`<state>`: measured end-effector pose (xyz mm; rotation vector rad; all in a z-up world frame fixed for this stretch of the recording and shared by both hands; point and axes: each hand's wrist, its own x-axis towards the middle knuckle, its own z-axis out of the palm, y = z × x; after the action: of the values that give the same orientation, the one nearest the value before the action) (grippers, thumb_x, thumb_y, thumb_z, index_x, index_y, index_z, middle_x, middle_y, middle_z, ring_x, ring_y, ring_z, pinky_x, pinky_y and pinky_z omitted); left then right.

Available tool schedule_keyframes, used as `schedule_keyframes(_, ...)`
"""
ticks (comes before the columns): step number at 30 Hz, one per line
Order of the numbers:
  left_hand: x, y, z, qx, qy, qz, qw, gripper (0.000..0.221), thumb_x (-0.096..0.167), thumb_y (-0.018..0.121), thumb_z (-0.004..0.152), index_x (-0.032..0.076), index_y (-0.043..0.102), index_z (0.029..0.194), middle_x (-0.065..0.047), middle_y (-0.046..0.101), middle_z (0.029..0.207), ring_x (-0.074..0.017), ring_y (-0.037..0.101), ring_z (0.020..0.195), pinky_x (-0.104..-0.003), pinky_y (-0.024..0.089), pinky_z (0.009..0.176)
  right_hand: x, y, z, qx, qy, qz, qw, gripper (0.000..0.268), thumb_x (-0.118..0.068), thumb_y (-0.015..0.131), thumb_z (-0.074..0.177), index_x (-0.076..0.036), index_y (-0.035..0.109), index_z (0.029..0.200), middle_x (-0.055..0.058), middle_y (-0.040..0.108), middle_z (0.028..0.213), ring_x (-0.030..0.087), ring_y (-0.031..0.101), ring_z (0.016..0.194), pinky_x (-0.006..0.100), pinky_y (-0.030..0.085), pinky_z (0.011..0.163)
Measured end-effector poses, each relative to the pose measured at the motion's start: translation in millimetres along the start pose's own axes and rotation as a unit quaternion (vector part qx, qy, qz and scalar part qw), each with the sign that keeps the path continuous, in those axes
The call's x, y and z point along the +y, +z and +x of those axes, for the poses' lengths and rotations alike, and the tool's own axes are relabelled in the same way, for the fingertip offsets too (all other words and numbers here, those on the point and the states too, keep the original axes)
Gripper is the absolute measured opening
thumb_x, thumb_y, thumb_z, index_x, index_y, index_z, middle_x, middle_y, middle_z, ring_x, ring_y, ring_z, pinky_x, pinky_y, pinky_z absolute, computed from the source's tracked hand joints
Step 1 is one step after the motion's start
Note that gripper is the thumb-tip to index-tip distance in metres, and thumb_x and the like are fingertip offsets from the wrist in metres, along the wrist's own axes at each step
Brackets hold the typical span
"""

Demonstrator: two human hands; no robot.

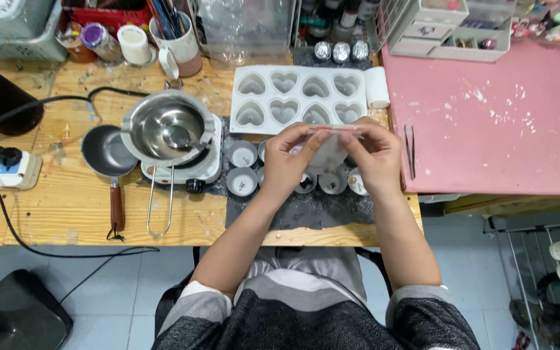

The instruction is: Placing candle wicks and small decorative items into metal containers on a studio workbench.

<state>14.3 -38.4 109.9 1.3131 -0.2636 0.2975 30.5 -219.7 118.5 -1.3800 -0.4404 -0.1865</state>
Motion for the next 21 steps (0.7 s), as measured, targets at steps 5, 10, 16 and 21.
schedule_keyframes(5,-5,-1,14,-0.028,0.015,0.028,0.999,0.017,0.015,0.073,0.100,0.002,0.078,0.109,-0.004,0.075,0.106,-0.0092,0.070,0.097,-0.025,0.057,0.087,8,-2,8,-0.011,-0.013,-0.030,0.999,0.003,0.001,0.072,0.100,0.002,0.071,0.102,0.004,0.066,0.097,0.010,0.064,0.088,0.024,0.051,0.078)
schedule_keyframes(10,-25,-3,14,-0.023,0.052,0.086,0.995,0.015,0.013,0.074,0.098,0.002,0.078,0.108,-0.005,0.074,0.103,-0.0097,0.069,0.094,-0.024,0.057,0.082,36,-4,2,0.011,-0.033,-0.051,0.998,0.002,0.000,0.072,0.099,0.001,0.073,0.101,0.005,0.067,0.094,0.010,0.064,0.085,0.024,0.051,0.076)
schedule_keyframes(16,-34,-4,12,-0.016,-0.017,0.064,0.998,0.013,0.010,0.078,0.093,0.002,0.077,0.104,-0.007,0.075,0.100,-0.0100,0.067,0.094,-0.025,0.054,0.083,36,-3,1,0.019,-0.038,-0.056,0.997,0.002,0.002,0.073,0.097,0.002,0.073,0.099,0.006,0.069,0.094,0.012,0.065,0.086,0.024,0.052,0.076)
schedule_keyframes(21,-39,-7,11,-0.024,0.058,0.072,0.995,0.012,0.013,0.077,0.096,0.002,0.078,0.100,-0.007,0.076,0.098,-0.0130,0.069,0.094,-0.027,0.054,0.086,24,-8,5,-0.031,-0.042,-0.094,0.994,0.011,-0.002,0.068,0.100,0.001,0.076,0.106,0.009,0.075,0.100,0.013,0.070,0.092,0.026,0.056,0.081)
